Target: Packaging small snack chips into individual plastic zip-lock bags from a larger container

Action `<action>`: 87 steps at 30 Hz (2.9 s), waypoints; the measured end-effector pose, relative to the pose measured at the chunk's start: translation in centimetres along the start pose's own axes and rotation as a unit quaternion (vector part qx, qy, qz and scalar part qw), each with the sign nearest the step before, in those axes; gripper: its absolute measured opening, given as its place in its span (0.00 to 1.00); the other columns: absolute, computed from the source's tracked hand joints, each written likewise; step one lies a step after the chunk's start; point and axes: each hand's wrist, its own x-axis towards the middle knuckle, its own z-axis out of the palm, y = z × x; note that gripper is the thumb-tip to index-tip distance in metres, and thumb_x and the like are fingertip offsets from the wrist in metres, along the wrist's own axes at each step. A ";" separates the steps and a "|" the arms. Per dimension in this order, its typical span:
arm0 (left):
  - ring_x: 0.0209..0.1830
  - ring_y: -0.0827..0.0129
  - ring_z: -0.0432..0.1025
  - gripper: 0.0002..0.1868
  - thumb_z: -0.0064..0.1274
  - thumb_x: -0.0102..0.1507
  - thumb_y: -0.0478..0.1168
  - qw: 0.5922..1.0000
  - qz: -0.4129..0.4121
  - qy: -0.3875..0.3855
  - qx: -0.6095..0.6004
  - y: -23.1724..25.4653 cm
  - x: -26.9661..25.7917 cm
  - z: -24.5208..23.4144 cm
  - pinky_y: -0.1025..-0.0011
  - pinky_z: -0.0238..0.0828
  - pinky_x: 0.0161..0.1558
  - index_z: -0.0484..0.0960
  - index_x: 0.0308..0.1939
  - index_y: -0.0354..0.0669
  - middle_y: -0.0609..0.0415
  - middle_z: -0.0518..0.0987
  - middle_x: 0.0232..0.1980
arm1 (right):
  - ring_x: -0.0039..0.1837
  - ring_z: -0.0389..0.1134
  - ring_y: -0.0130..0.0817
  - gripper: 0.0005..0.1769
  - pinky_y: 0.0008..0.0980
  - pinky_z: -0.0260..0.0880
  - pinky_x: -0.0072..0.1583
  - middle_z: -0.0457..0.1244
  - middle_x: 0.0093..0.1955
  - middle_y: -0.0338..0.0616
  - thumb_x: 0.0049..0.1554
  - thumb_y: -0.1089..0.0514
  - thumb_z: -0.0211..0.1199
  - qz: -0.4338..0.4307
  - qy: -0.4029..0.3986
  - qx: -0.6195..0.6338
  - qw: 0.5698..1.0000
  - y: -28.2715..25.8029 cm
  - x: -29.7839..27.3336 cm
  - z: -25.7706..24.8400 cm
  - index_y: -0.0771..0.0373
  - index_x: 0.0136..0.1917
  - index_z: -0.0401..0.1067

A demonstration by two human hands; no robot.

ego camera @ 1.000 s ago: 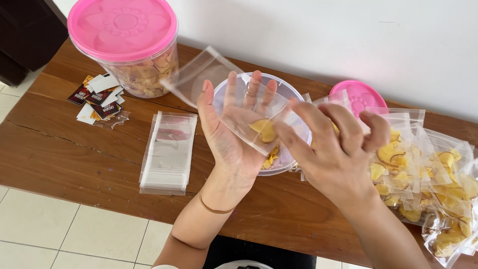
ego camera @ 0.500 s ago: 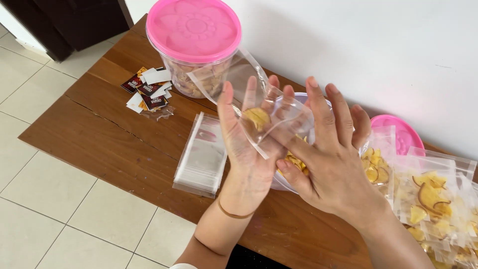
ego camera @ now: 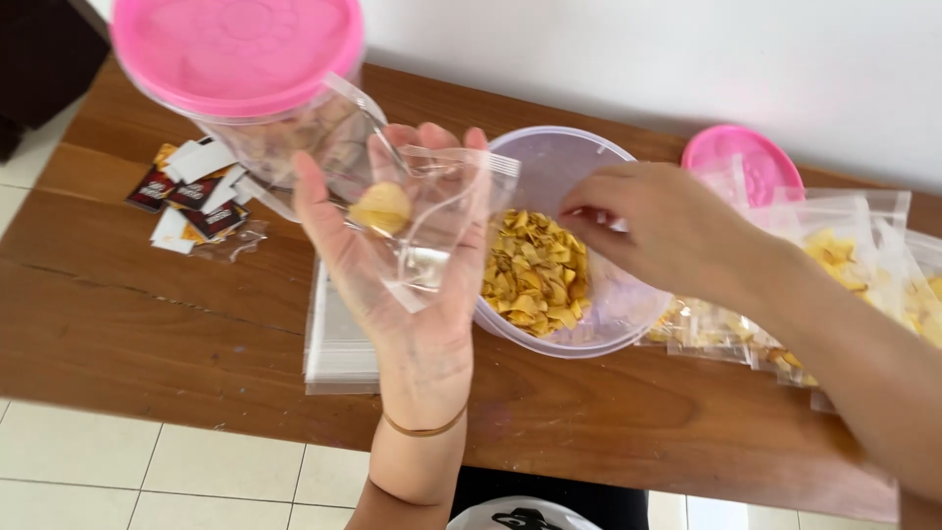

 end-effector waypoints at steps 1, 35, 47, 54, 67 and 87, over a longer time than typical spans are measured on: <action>0.43 0.56 0.81 0.23 0.67 0.57 0.52 1.000 -0.007 0.006 -0.001 0.0 0.1 0.0 0.52 0.77 0.63 0.81 0.46 0.39 0.47 0.84 0.43 | 0.48 0.73 0.37 0.15 0.39 0.73 0.53 0.73 0.50 0.39 0.63 0.51 0.56 0.008 -0.001 0.002 1.000 0.2 1.2 1.1 0.58 0.56 0.78; 0.38 0.60 0.76 0.21 0.63 0.55 0.53 0.985 0.121 0.074 0.099 -3.5 0.5 0.5 0.47 0.73 0.57 0.70 0.43 0.51 0.54 0.80 0.39 | 0.46 0.70 0.33 0.04 0.30 0.72 0.51 0.69 0.44 0.43 0.57 0.62 0.72 -0.228 0.355 0.030 0.906 1.1 -6.0 0.3 0.63 0.46 0.78; 0.44 0.59 0.71 0.33 0.60 0.49 0.54 0.959 0.128 0.195 0.164 -5.7 -3.9 1.2 0.44 0.72 0.57 0.64 0.53 0.53 0.54 0.72 0.46 | 0.51 0.61 0.39 0.12 0.42 0.58 0.57 0.62 0.56 0.39 0.65 0.51 0.75 -0.307 0.458 -0.210 0.807 -2.7 -5.0 2.7 0.49 0.54 0.72; 0.51 0.53 0.78 0.44 0.62 0.51 0.62 0.976 0.051 0.108 0.182 -4.9 -4.2 -0.7 0.55 0.77 0.53 0.59 0.64 0.53 0.48 0.80 0.50 | 0.70 0.64 0.44 0.09 0.44 0.62 0.64 0.63 0.71 0.40 0.65 0.60 0.78 -0.319 0.403 -0.163 0.842 -2.5 -4.4 3.2 0.55 0.54 0.78; 0.86 0.45 0.10 0.84 0.67 0.55 0.86 0.083 0.423 -0.150 0.890 0.0 -9.9 -5.3 0.28 0.03 0.83 0.11 0.81 0.66 0.39 0.18 0.84 | 0.51 0.74 0.44 0.07 0.34 0.78 0.54 0.69 0.53 0.57 0.60 0.70 0.61 -0.217 0.296 0.149 0.918 -10.0 -8.5 -0.3 0.74 0.51 0.75; 0.61 0.52 0.70 0.31 0.57 0.63 0.41 0.237 0.311 -0.241 0.889 4.0 -8.6 -5.1 0.58 0.73 0.63 0.63 0.65 0.33 0.42 0.73 0.60 | 0.51 0.74 0.33 0.11 0.35 0.74 0.56 0.73 0.52 0.41 0.65 0.53 0.58 0.076 -0.023 0.096 0.992 -0.1 0.2 -0.9 0.56 0.54 0.79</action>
